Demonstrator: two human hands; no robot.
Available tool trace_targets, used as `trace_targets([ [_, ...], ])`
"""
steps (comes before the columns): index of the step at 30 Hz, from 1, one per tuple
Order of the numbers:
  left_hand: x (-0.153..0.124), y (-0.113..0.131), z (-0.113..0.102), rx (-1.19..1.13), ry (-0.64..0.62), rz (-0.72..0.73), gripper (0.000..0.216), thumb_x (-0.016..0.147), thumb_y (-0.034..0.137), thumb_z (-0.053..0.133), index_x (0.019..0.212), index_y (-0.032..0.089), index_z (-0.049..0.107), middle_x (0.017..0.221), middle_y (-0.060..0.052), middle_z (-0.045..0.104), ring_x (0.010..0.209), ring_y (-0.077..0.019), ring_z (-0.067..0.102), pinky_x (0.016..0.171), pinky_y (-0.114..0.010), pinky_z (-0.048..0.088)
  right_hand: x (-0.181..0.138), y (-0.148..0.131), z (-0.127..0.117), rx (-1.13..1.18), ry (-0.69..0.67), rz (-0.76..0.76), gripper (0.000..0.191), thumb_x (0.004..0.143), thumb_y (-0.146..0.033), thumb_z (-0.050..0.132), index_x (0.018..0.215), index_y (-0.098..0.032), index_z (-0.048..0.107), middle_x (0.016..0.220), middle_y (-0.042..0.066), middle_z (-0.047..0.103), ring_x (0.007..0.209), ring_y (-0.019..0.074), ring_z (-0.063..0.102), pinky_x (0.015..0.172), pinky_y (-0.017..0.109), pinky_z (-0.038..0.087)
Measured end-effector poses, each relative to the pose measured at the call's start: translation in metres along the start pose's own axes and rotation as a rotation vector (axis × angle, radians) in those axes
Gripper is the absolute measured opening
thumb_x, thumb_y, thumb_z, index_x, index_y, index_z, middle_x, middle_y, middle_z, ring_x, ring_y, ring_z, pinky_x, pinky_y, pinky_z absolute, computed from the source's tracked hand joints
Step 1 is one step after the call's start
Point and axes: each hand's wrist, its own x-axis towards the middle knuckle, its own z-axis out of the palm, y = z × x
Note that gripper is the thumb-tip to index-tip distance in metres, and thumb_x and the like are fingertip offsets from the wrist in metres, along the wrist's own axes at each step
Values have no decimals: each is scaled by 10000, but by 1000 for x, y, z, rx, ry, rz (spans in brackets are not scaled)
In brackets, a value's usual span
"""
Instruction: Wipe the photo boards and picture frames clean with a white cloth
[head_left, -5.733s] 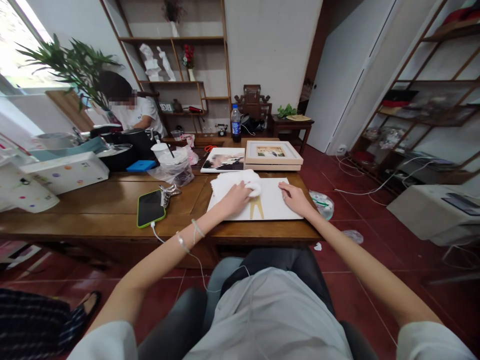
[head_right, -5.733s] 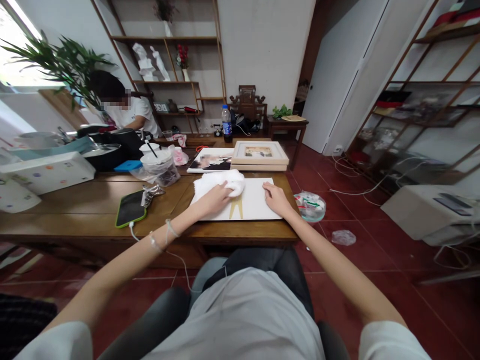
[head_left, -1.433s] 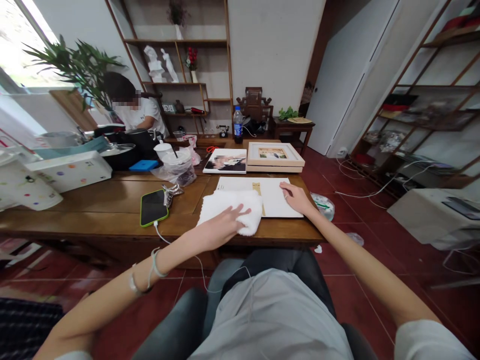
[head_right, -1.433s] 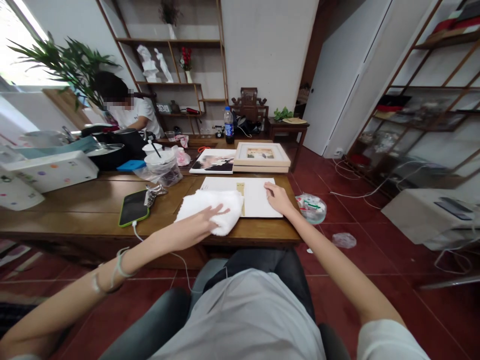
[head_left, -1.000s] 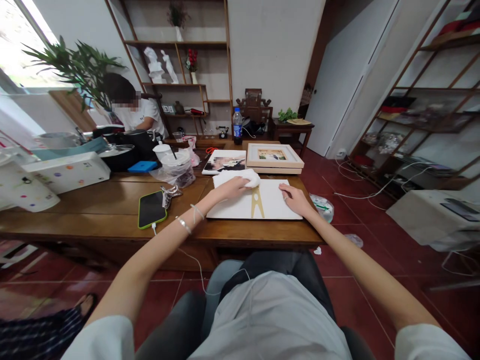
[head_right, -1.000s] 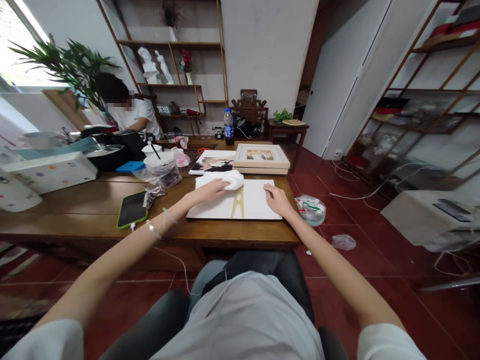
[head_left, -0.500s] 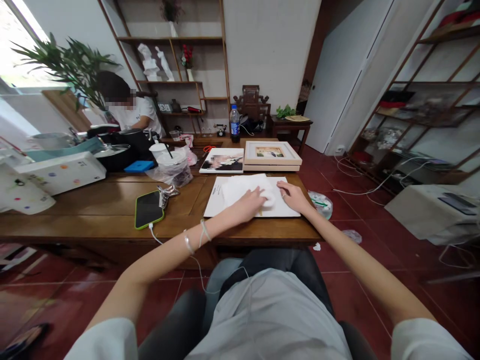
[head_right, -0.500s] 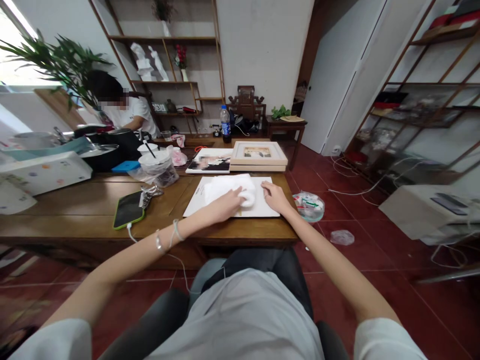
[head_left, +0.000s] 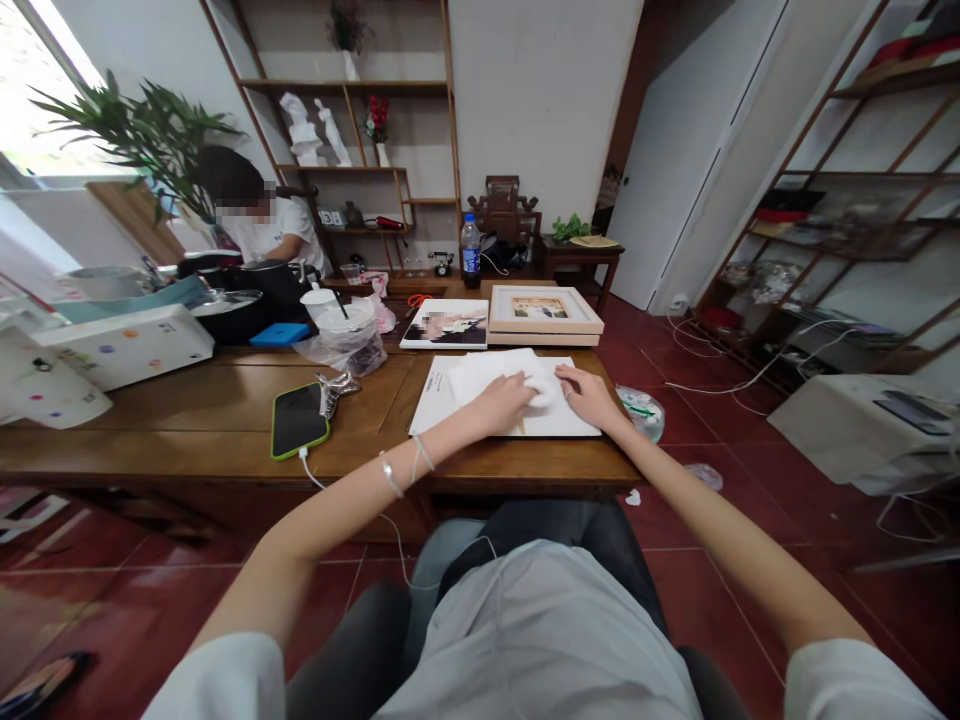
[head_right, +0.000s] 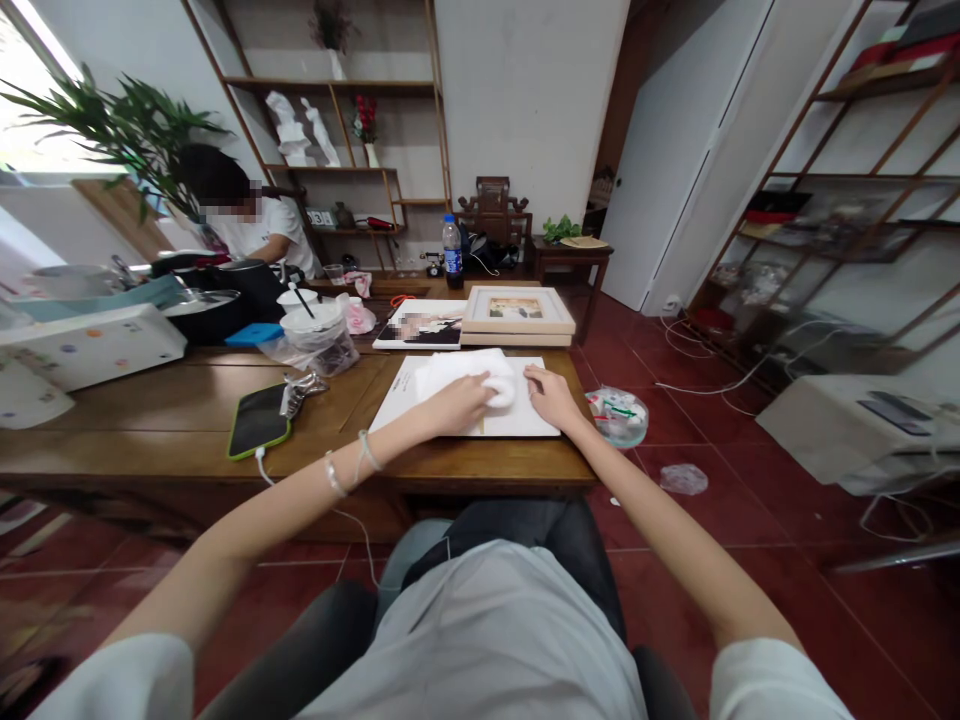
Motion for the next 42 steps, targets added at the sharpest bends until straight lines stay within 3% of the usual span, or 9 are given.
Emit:
trace_targets([
  [4, 38, -13, 8, 26, -6, -48, 304, 937, 124, 384, 1171, 116, 579, 1383, -195, 458, 1328, -308, 382, 1048, -498, 347, 0, 0, -2, -27, -6, 19, 353, 795, -121, 487, 1077, -135, 699, 1223, 122, 644, 1228, 247, 535, 1083, 384, 362],
  [7, 43, -2, 7, 62, -18, -70, 358, 915, 51, 366, 1193, 139, 574, 1446, -168, 397, 1361, -315, 329, 1054, -538, 323, 0, 0, -3, -16, -7, 17, 386, 788, -106, 467, 1102, -137, 689, 1227, 124, 641, 1226, 259, 536, 1076, 408, 365],
  [15, -14, 83, -19, 163, -83, -5, 352, 893, 61, 401, 1152, 119, 632, 1439, -202, 390, 1331, -404, 355, 1010, -578, 362, -1, 2, -4, 24, 9, 7, 389, 802, -108, 433, 1085, -147, 697, 1199, 106, 661, 1190, 243, 566, 1053, 393, 395],
  [19, -43, 102, -21, 156, -69, 82, 295, 883, 98, 449, 1069, 156, 669, 1455, -163, 386, 1335, -392, 357, 1001, -567, 383, 0, -1, -5, -6, -6, 22, 375, 805, -131, 451, 1097, -134, 688, 1217, 114, 649, 1209, 235, 552, 1066, 392, 384],
  [24, -37, 68, -24, 76, -40, 102, 294, 871, 95, 446, 1094, 136, 634, 1357, -164, 497, 1263, -325, 464, 966, -455, 440, -2, -6, -6, -50, 13, 23, 341, 783, -122, 471, 1015, -125, 721, 1159, 117, 679, 1158, 237, 592, 1052, 374, 404],
  [27, -9, 27, -26, -6, -108, 37, 272, 912, 130, 404, 1054, 108, 635, 1124, -160, 642, 1074, -251, 601, 891, -347, 474, -4, -9, -8, -67, 17, 18, 323, 758, -105, 480, 936, -168, 742, 1096, 73, 711, 1090, 229, 632, 1017, 365, 437],
  [32, 52, -22, -25, -119, -38, 13, 279, 947, 245, 405, 995, 110, 645, 1064, -116, 680, 949, -221, 624, 854, -296, 453, -5, -11, -9, -64, 11, 17, 329, 742, -103, 481, 921, -196, 741, 1087, 53, 715, 1034, 226, 650, 970, 355, 461],
  [37, 94, -22, -12, -173, -15, 46, 270, 937, 216, 403, 988, 104, 644, 1037, -111, 687, 923, -212, 625, 842, -281, 445, -5, -7, -10, -33, 51, 57, 310, 746, -135, 462, 908, -194, 720, 963, 50, 740, 896, 220, 668, 886, 343, 483],
  [42, 88, -2, -1, -130, 46, 14, 253, 913, 134, 411, 1034, 82, 627, 1058, -149, 667, 973, -236, 615, 876, -316, 450, -3, 0, -11, 38, 246, 165, 253, 790, -200, 423, 932, -200, 633, 909, 61, 709, 857, 222, 635, 842, 353, 476],
])
